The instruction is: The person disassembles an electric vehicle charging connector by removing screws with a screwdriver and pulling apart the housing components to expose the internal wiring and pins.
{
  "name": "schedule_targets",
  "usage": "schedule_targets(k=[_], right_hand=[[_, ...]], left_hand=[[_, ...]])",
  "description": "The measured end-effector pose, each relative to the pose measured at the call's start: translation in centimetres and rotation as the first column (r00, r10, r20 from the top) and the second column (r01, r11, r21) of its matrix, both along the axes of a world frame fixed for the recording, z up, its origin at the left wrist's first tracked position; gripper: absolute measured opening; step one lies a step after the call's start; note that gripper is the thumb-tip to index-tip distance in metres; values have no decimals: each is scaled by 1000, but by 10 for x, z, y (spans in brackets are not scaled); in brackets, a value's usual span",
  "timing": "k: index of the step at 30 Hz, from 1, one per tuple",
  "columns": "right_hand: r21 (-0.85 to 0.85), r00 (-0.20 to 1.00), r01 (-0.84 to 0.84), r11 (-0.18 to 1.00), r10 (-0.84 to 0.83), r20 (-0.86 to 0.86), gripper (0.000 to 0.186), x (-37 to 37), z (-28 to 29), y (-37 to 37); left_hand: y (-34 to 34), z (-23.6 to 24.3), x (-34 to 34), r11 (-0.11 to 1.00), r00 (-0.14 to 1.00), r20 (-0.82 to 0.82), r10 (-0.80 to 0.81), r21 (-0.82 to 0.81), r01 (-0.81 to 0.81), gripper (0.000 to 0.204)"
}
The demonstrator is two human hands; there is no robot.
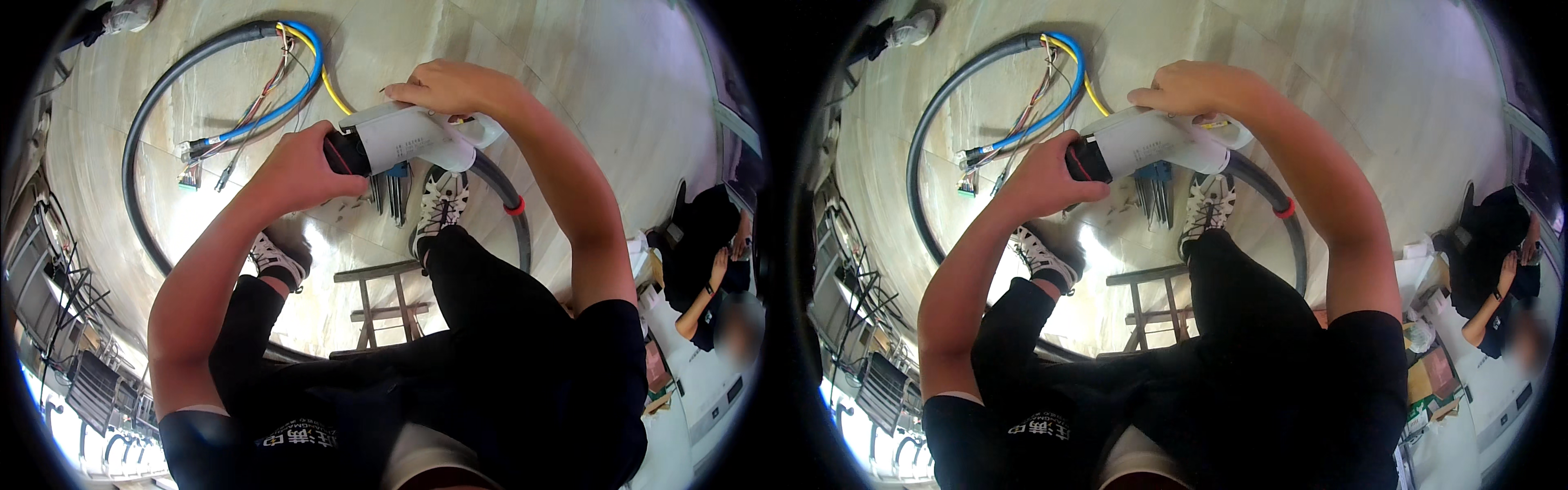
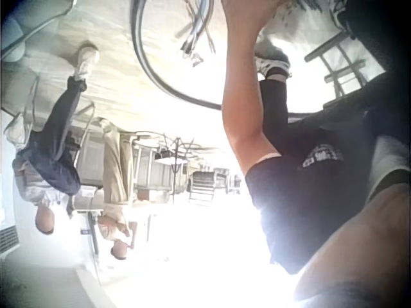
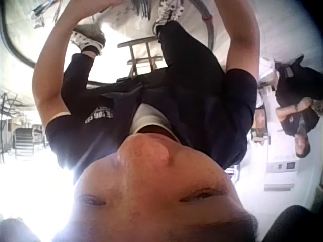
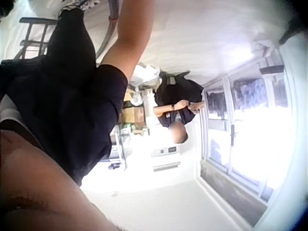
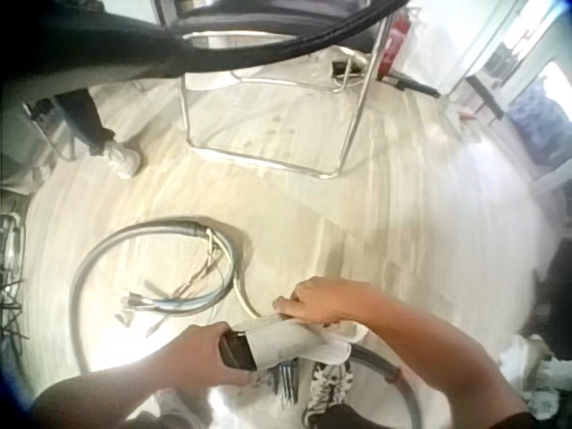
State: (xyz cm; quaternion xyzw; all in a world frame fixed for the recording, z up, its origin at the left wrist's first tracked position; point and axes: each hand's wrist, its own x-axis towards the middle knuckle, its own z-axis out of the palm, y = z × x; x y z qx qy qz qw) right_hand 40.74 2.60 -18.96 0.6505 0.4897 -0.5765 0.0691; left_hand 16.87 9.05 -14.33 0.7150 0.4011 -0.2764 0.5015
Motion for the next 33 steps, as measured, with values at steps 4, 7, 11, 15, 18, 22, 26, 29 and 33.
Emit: schedule_targets(k=[4, 7, 11, 15, 18, 22, 26, 29, 33], right_hand=[[-22, 998, 26, 999, -27, -49, 71, 9, 2, -3], [-37, 999, 23, 999, -24, -39, 71, 14, 6, -2], [-40, 1000, 20, 999, -21, -14, 70, 15, 5, -8], [-78, 999, 45, 996, -46, -16, 69, 15, 7, -11], [-80, 997, 47, 996, -52, -50, 67, 18, 3, -16], [12, 993, 86, 996, -85, -83, 65, 18, -7, -34], [55, 992, 51, 997, -44, -118, 63, 23, -20, -47], [73, 981, 132, 989, -119, -153, 63, 18, -16, -55], [170, 963, 144, 975, -99, -252, 63, 24, -21, -60]], left_hand=[[2, 1, 5, 998, 998, -10, -56, 17, 56, 71], [0, 11, 11, 998, 998, -19, -61, 27, 62, 70], [-1, 7, 8, 997, 997, 26, -70, 32, 69, 67], [-5, 7, 6, 995, 995, 42, -88, 59, 85, 66], [-10, 7, 5, 995, 996, 31, -87, 54, 86, 68], [-14, 5, 5, 995, 995, -8, -95, 19, 95, 69], [-14, 1, 3, 993, 993, 9, -121, -8, 121, 69], [-15, -2, 1, 992, 993, 15, -119, -35, 119, 69], [-20, -1, 1, 994, 994, 3, -110, 1, 110, 70]])
